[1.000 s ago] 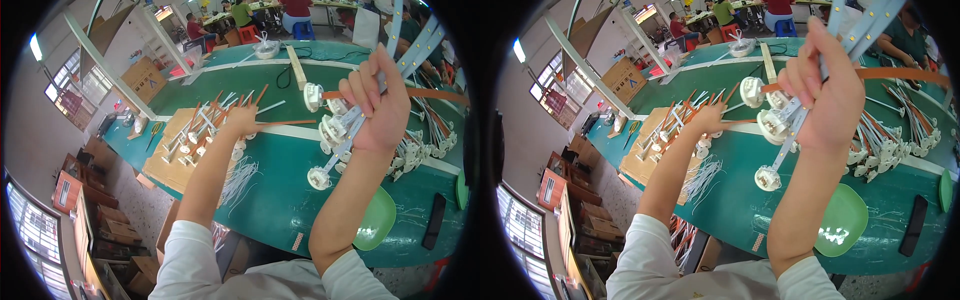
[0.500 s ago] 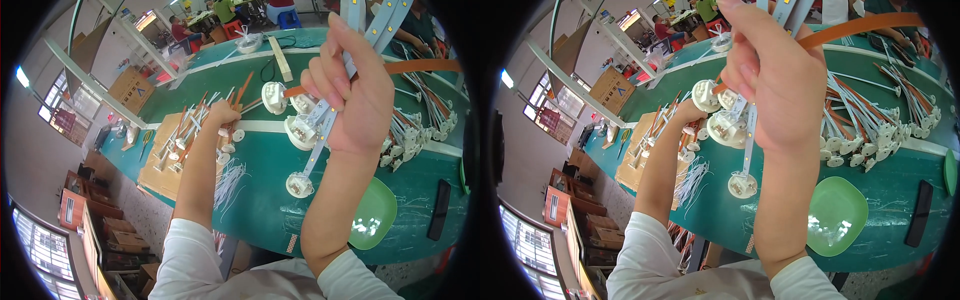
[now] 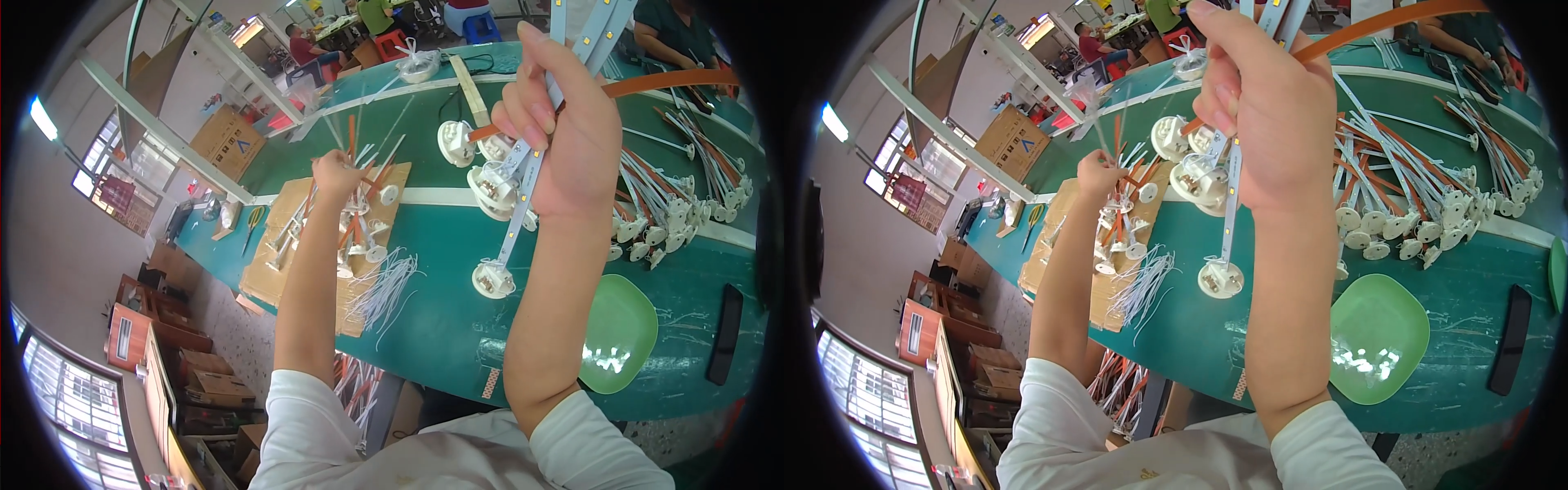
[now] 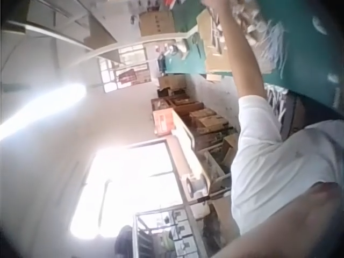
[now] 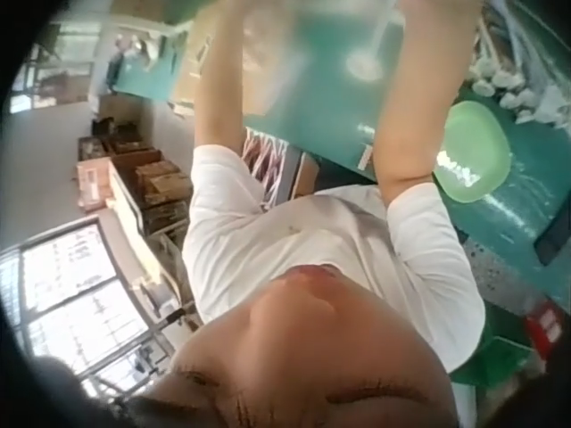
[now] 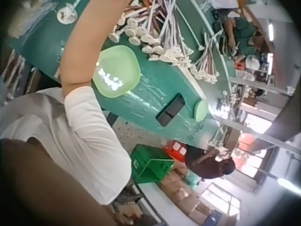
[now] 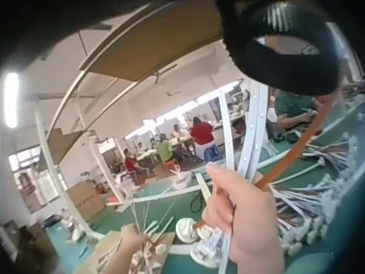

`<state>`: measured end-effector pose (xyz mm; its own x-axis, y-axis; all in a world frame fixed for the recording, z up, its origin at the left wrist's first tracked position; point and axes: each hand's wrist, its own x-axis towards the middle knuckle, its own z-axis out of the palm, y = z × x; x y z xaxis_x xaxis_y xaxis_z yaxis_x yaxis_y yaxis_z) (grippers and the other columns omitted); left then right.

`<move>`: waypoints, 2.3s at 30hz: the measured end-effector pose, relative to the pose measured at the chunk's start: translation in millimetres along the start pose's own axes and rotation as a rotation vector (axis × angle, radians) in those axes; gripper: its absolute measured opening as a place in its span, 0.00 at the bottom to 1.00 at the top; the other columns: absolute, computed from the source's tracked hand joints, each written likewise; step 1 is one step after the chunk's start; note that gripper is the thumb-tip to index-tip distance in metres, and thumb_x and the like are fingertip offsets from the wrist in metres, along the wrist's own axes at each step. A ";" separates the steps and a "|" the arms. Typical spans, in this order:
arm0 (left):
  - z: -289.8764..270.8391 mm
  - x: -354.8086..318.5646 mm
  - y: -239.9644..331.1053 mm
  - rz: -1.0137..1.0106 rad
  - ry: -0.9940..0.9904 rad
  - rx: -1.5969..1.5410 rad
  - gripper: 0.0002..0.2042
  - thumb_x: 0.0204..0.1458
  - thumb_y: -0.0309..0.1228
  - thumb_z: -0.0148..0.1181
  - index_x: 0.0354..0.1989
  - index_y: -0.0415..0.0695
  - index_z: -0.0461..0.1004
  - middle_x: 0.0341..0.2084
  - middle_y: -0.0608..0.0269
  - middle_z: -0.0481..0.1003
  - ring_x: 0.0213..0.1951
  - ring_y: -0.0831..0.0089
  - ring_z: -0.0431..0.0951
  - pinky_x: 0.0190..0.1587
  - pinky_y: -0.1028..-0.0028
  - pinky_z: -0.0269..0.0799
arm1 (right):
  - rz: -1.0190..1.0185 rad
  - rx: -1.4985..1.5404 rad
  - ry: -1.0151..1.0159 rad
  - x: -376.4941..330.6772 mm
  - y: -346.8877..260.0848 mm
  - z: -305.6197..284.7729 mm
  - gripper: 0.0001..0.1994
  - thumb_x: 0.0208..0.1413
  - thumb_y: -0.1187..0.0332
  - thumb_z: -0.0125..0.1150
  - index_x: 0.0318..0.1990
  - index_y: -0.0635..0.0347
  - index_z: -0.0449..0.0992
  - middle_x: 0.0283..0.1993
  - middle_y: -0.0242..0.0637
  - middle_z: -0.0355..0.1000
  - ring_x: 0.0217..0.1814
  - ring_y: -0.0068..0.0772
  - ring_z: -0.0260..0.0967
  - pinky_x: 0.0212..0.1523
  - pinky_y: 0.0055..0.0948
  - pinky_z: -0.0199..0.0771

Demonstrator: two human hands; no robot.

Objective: Bundling multiple LED strips together with plastic ties and placing the finished bundles into a cardboard box for packaging.

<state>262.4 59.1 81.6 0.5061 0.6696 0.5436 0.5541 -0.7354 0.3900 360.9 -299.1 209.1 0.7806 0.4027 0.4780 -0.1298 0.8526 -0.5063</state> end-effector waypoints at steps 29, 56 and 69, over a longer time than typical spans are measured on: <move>-127.0 -43.2 32.9 -0.413 0.070 -1.338 0.17 0.61 0.40 0.52 0.21 0.47 0.64 0.10 0.75 0.48 0.13 0.80 0.48 0.22 0.74 0.52 | 0.180 -0.850 -0.266 -5.2 64.4 21.6 0.14 0.48 0.58 0.70 0.28 0.56 0.73 0.20 0.23 0.60 0.23 0.17 0.55 0.25 0.24 0.56; -58.0 -180.0 175.0 0.189 -0.122 -0.764 0.20 0.39 0.34 0.69 0.40 0.35 0.76 0.23 0.53 0.76 0.30 0.62 0.79 0.36 0.66 0.71 | 0.176 -0.986 -0.227 -59.4 50.3 6.0 0.17 0.37 0.65 0.72 0.36 0.62 0.78 0.32 0.36 0.77 0.33 0.30 0.75 0.38 0.29 0.74; -84.8 -177.2 220.7 0.001 -0.342 -1.160 0.11 0.51 0.32 0.64 0.28 0.39 0.71 0.18 0.65 0.73 0.21 0.77 0.75 0.24 0.75 0.68 | -0.164 -0.919 -0.364 -35.3 10.2 41.2 0.34 0.43 0.64 0.75 0.58 0.56 0.64 0.37 0.36 0.72 0.37 0.30 0.71 0.37 0.29 0.72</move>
<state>239.0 -230.7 134.4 0.7520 0.5331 0.3878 -0.2802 -0.2740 0.9200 306.8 -290.9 216.6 0.4919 0.5116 0.7045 0.6058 0.3800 -0.6990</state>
